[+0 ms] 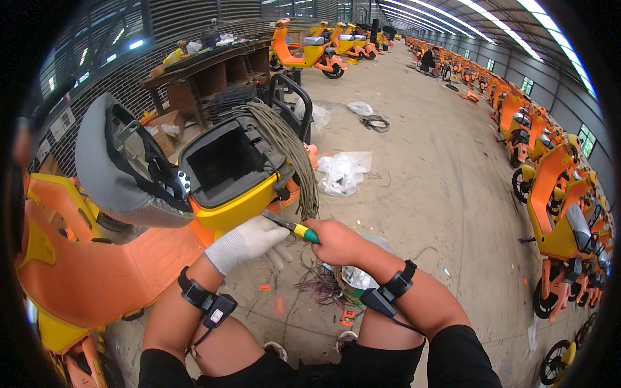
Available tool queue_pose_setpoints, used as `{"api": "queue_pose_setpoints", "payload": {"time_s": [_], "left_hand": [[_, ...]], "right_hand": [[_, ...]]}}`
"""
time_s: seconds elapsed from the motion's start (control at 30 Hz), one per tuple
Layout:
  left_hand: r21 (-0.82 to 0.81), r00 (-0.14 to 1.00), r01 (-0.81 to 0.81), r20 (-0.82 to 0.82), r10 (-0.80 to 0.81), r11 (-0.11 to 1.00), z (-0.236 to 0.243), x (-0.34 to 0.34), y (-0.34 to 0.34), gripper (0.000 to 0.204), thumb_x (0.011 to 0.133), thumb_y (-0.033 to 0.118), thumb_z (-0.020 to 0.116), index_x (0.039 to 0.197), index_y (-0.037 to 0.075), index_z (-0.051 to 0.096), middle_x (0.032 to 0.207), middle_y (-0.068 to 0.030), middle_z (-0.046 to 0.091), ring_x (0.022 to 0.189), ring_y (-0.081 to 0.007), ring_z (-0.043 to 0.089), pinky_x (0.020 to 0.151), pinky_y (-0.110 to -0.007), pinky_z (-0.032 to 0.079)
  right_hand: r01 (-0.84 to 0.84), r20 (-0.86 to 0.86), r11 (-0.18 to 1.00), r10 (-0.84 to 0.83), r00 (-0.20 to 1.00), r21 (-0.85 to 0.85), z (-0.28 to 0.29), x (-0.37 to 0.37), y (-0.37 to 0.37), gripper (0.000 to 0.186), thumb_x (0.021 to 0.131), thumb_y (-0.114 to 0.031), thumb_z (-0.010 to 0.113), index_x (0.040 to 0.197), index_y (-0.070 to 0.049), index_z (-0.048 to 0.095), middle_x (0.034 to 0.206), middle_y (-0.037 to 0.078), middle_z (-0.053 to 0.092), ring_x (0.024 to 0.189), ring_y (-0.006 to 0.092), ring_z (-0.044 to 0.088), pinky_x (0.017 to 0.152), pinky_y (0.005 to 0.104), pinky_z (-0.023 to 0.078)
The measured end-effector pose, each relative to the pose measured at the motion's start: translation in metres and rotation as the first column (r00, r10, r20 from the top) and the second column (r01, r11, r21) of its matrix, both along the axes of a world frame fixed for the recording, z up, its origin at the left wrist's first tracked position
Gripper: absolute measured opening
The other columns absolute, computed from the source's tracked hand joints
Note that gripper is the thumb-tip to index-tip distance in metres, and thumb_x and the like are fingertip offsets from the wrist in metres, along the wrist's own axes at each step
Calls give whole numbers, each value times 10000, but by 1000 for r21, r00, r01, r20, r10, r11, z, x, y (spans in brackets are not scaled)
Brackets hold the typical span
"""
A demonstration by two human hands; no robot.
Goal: The person sits on the floor and uses pliers to cut and manipulate a bundle of wires on an orange scooter. They pull wires from a compartment, use the pliers to strip or cut specific wires, and handle the wiring harness by hand.
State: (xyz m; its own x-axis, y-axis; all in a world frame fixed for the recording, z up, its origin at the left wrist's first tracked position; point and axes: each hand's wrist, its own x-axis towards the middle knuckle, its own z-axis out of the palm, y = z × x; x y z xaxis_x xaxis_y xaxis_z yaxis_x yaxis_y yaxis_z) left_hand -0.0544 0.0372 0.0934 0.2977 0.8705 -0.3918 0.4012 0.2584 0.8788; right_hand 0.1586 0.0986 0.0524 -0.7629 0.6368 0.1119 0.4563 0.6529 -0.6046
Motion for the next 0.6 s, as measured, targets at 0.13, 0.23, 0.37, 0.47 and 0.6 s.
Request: {"api": "queue_pose_setpoints", "payload": {"time_s": [0.13, 0.23, 0.37, 0.47, 0.6], "left_hand": [[90, 961, 17, -277, 9, 996, -8, 2, 8, 403, 966, 272, 417, 1058, -79, 592, 904, -197, 710, 722, -254, 715, 672, -337, 559], [340, 742, 188, -663, 93, 921, -24, -1, 13, 389, 946, 266, 419, 962, -51, 645, 882, -205, 701, 775, -296, 703, 714, -391, 554], [430, 566, 277, -796, 216, 859, -44, 0, 17, 349, 903, 249, 451, 847, 8, 698, 866, -196, 691, 864, -344, 676, 775, -445, 537], [380, 515, 273, -834, 199, 884, -40, 9, 16, 293, 883, 224, 487, 874, 27, 704, 897, -175, 701, 893, -323, 680, 779, -430, 540], [314, 415, 275, -891, 182, 909, -36, 24, 18, 252, 862, 183, 509, 882, 33, 710, 936, -178, 701, 915, -321, 681, 775, -412, 545]], "right_hand": [[71, 83, 997, -74, 994, 40, -5, -4, -2, 348, 733, -62, 546, 1074, 5, 572, 833, 259, 634, 827, 443, 612, 744, 501, 490], [129, 173, 991, -134, 976, 39, -4, -13, -9, 338, 742, -64, 547, 1071, 2, 586, 828, 252, 644, 815, 434, 623, 741, 488, 500], [157, 239, 987, -158, 958, 21, -4, -20, -17, 283, 746, -103, 555, 996, 27, 581, 800, 263, 640, 790, 442, 623, 730, 505, 496], [208, 274, 978, -191, 943, -35, -1, -23, -22, 277, 743, -126, 550, 961, 43, 582, 816, 281, 639, 811, 451, 621, 739, 508, 495], [225, 277, 968, -187, 943, -112, -13, -26, -17, 314, 745, -142, 541, 970, 69, 597, 866, 302, 641, 868, 454, 620, 769, 492, 499]]}}
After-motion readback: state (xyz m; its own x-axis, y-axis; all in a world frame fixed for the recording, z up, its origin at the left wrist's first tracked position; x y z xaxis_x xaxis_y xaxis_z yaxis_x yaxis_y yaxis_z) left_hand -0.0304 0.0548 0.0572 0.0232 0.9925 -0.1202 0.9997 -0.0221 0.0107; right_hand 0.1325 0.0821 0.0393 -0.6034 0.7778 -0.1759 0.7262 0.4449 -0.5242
